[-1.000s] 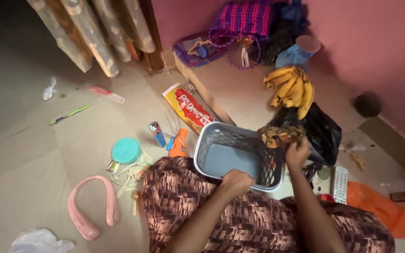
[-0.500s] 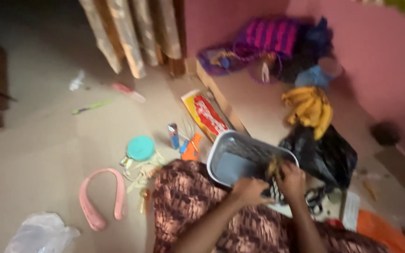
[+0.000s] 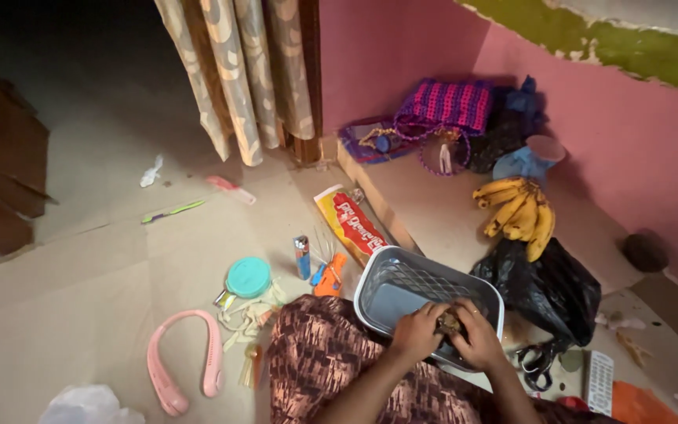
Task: Assembling or fixing parts of a small gray and white plastic basket on the floor.
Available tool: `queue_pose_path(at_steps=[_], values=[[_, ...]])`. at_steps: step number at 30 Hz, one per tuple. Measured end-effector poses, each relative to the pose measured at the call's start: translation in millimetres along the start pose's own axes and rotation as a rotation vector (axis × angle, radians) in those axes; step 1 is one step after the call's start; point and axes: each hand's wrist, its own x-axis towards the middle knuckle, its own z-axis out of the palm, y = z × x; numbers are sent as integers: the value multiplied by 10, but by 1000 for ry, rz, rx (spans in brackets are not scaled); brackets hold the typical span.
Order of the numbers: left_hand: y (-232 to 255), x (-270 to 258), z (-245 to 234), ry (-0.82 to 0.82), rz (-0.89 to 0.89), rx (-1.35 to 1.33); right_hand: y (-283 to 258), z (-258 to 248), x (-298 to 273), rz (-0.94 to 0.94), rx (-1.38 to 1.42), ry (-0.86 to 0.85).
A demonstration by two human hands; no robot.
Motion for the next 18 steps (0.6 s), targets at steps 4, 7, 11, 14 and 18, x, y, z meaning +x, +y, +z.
queue_pose_path(at_steps=[4,7,11,14,18], values=[[-160,53,-79,100,83,26,-157,-327,417,-150,66,2],[-275,100,-265,166,74,63,-533,-697,866,-158,60,-5],[-456,286,-545,186,34,65,-1348,-1363,1692,-302,-186,90],[-434,547,-728,29,127,12,-2122,-1970,2345,-467,-345,142],[-650,834,-730,-139,338,6,-2585,-2443,3302,-674,-735,390]])
